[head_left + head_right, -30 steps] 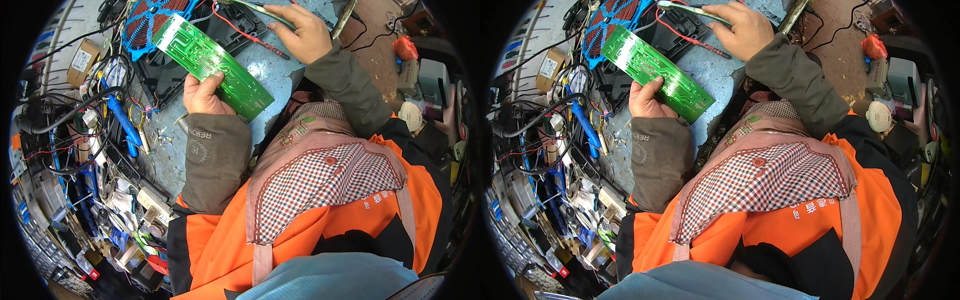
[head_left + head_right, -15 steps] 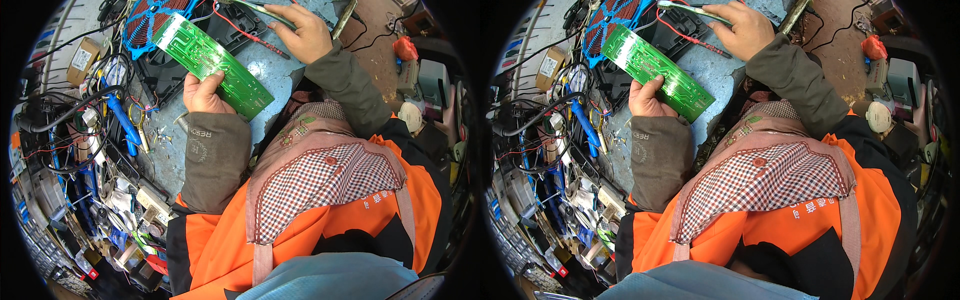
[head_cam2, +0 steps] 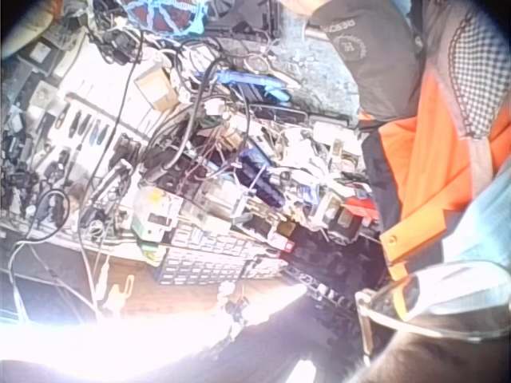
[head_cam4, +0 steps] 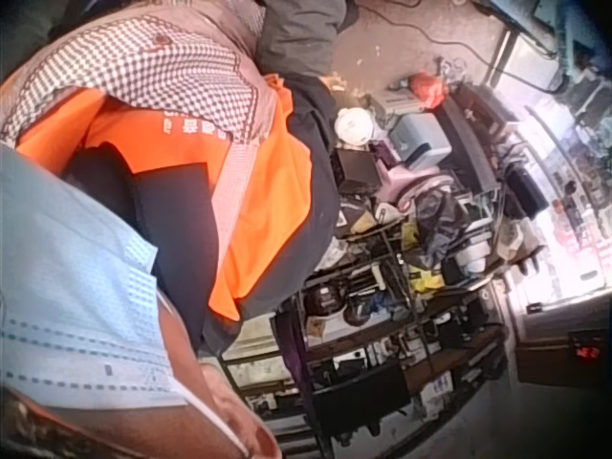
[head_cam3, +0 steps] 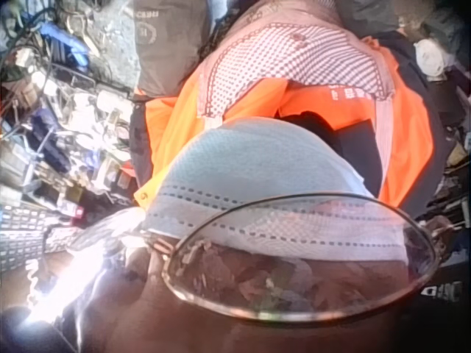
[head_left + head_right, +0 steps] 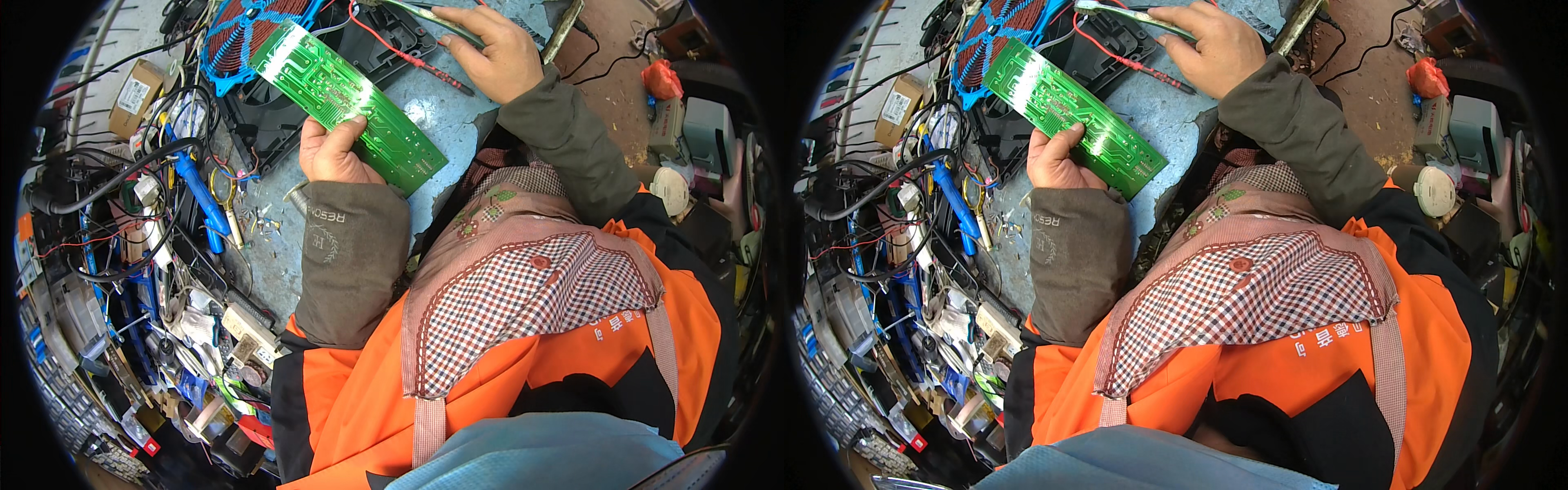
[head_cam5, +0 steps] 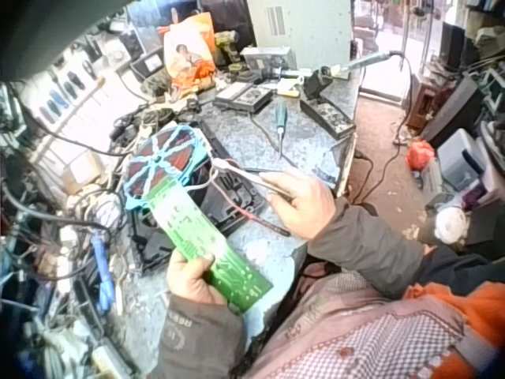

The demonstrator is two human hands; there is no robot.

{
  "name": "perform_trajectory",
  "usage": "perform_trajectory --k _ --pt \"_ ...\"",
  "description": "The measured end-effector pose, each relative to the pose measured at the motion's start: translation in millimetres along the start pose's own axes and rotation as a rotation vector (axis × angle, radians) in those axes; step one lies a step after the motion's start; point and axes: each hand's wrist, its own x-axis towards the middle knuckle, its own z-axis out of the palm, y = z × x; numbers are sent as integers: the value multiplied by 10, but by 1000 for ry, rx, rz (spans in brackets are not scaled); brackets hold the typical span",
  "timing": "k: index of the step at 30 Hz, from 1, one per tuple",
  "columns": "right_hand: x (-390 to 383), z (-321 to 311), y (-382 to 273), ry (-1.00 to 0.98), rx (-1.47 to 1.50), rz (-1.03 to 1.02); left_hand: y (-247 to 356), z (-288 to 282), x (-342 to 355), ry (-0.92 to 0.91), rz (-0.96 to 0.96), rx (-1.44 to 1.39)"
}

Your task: The person uses a multimeter probe to test points on a green circuit board, then wipes the board with a white tool. They handle an orange control panel with a digital display and several knobs, and finally place a black appliance panel onto a work surface.

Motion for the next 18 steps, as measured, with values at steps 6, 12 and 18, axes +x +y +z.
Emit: perform_trajectory --k 6,12,18 --pt "-3 2 -1 5 -10 -11 8 -8 1 16 5 9" --pt "-22 31 73 7 -37 -53 69 48 -34 75 -73 -149" --pt "-23 102 180 214 202 108 132 228 -77 147 -79 -138"
